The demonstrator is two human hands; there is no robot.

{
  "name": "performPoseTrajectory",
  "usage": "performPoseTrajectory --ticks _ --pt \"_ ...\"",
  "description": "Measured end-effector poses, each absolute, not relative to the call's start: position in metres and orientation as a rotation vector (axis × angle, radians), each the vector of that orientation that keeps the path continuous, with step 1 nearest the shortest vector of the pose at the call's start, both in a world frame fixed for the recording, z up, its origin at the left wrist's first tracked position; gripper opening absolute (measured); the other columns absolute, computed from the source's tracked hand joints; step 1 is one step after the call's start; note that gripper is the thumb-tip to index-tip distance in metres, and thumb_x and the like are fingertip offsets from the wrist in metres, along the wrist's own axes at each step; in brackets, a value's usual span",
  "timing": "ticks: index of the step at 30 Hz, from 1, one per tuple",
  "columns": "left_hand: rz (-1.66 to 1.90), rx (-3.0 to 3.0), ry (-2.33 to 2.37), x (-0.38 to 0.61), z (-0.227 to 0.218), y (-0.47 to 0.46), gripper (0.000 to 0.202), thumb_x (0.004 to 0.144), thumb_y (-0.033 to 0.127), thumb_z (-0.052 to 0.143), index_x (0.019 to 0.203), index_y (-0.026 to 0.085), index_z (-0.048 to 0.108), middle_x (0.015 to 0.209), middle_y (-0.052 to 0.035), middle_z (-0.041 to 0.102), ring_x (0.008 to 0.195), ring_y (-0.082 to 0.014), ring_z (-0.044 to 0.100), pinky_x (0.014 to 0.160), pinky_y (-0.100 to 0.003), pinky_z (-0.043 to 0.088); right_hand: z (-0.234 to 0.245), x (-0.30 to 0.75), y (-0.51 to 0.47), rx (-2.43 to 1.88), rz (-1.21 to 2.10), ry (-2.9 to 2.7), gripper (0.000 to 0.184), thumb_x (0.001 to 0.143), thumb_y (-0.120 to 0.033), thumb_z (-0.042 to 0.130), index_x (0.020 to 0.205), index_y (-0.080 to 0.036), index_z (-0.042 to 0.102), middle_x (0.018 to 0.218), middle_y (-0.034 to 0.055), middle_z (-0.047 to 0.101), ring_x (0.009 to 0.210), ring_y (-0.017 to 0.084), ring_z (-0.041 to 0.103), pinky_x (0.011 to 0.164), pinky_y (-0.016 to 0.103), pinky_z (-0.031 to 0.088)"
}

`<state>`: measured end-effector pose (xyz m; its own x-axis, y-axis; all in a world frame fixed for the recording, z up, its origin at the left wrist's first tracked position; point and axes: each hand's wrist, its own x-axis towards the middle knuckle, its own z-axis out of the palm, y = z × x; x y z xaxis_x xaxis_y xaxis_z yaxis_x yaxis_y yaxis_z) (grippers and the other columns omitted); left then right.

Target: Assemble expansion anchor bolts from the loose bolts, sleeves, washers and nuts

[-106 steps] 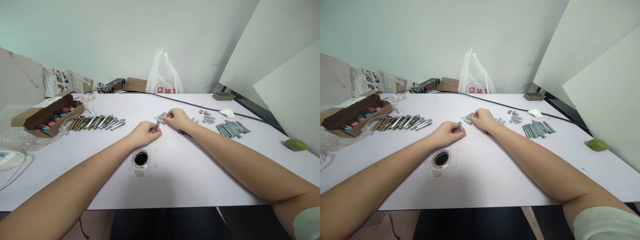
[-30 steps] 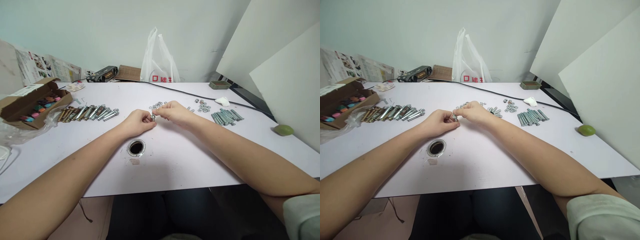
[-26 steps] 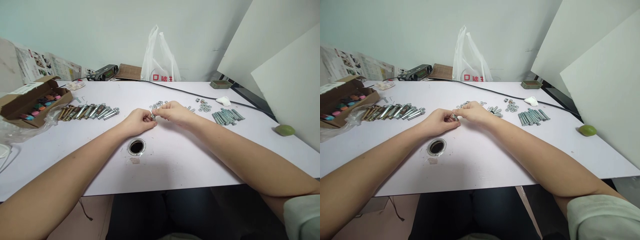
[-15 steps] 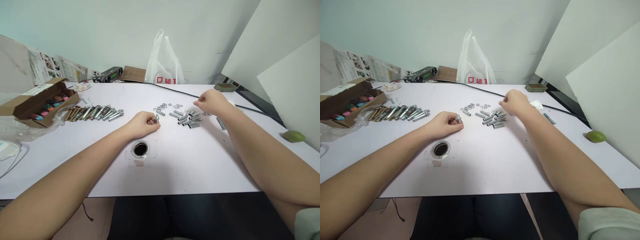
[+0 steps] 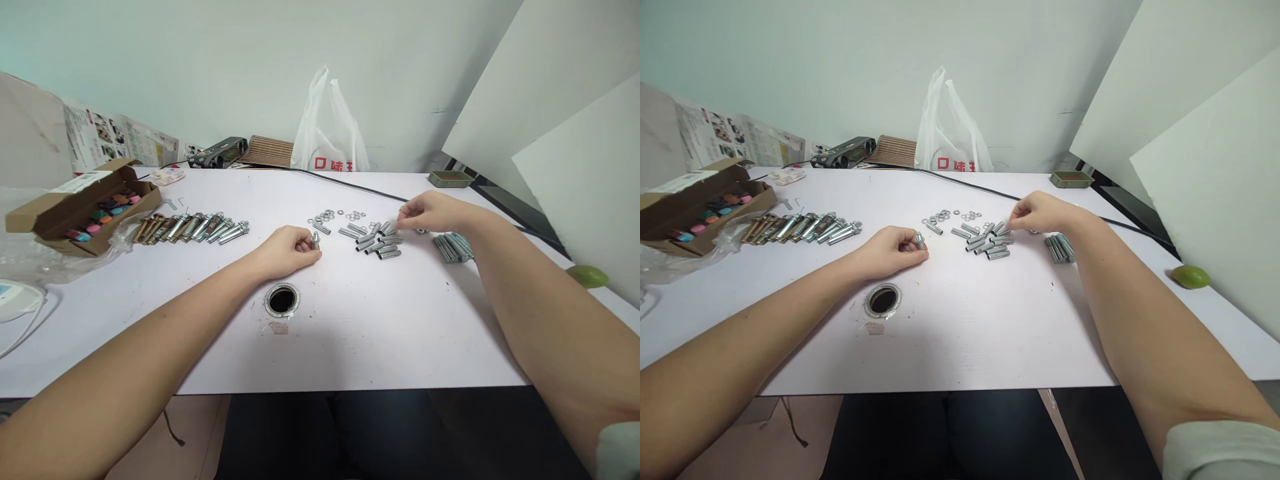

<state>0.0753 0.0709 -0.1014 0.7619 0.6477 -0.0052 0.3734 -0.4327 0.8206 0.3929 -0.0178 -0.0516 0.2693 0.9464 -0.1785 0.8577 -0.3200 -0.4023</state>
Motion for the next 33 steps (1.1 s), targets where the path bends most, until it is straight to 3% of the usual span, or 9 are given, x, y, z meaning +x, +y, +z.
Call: performPoseTrajectory --ticks 3,8,17,23,28,30,33 --pt "0.393 2.065 0.771 0.076 -0.103 0.071 0.026 0.074 0.041 0.069 0.078 0.015 0.066 0.068 0.0006 0.059 0.062 -0.0093 0.05 0.059 -0.023 0.04 -0.051 0.341 -0.017 -1.854 0.605 -1.738 0.018 0.077 -0.034 0.072 0.085 -0.018 0.073 0.08 0.0049 0.068 0.066 0.013 0.054 0.061 0.028 0.041" --pt "0.408 2.12 0.776 0.076 -0.101 0.07 0.025 0.075 0.04 0.067 0.072 0.016 0.061 0.067 0.0013 0.058 0.061 -0.0097 0.05 0.057 -0.023 0.037 -0.069 0.269 -0.01 -1.331 0.533 -1.837 0.022 0.078 -0.031 0.07 0.095 -0.018 0.075 0.096 0.0062 0.072 0.086 0.017 0.062 0.075 0.03 0.046" --pt "0.43 2.248 0.784 0.077 -0.094 0.063 0.021 0.075 0.034 0.063 0.064 0.017 0.056 0.06 0.0031 0.052 0.057 -0.0087 0.044 0.056 -0.024 0.033 -0.072 0.257 -0.01 -1.289 0.525 -1.956 0.02 0.082 -0.026 0.062 0.095 -0.02 0.077 0.091 0.0031 0.072 0.086 0.017 0.062 0.079 0.031 0.043" --pt "0.412 2.212 0.788 0.076 -0.093 0.064 0.023 0.075 0.035 0.064 0.064 0.017 0.053 0.059 0.0042 0.051 0.055 -0.0079 0.042 0.054 -0.024 0.029 -0.077 0.257 -0.008 -1.438 0.523 -1.795 0.033 0.075 -0.042 0.074 0.096 -0.016 0.073 0.079 0.0027 0.065 0.077 0.016 0.055 0.075 0.031 0.041" --pt "0.427 2.206 0.777 0.075 -0.096 0.065 0.026 0.077 0.038 0.063 0.064 0.017 0.053 0.059 0.0038 0.051 0.056 -0.008 0.042 0.054 -0.024 0.029 -0.078 0.262 -0.008 -1.341 0.591 -1.839 0.051 0.078 -0.044 0.073 0.121 -0.018 0.069 0.084 0.0029 0.067 0.081 0.016 0.055 0.08 0.032 0.041" --pt "0.428 2.186 0.753 0.074 -0.099 0.066 0.024 0.077 0.039 0.063 0.068 0.017 0.057 0.061 0.0031 0.053 0.058 -0.0089 0.045 0.055 -0.024 0.032 -0.078 0.264 -0.009 -1.304 0.626 -1.85 0.039 0.082 -0.045 0.069 0.111 -0.019 0.074 0.086 0.0041 0.07 0.082 0.017 0.057 0.079 0.031 0.042" --pt "0.424 2.16 0.745 0.074 -0.102 0.069 0.025 0.078 0.041 0.063 0.076 0.016 0.063 0.067 0.0011 0.059 0.061 -0.011 0.051 0.058 -0.025 0.037 -0.078 0.265 -0.01 -1.296 0.58 -1.787 0.03 0.081 -0.046 0.07 0.075 -0.017 0.073 0.073 0.0036 0.067 0.074 0.015 0.055 0.071 0.029 0.042"
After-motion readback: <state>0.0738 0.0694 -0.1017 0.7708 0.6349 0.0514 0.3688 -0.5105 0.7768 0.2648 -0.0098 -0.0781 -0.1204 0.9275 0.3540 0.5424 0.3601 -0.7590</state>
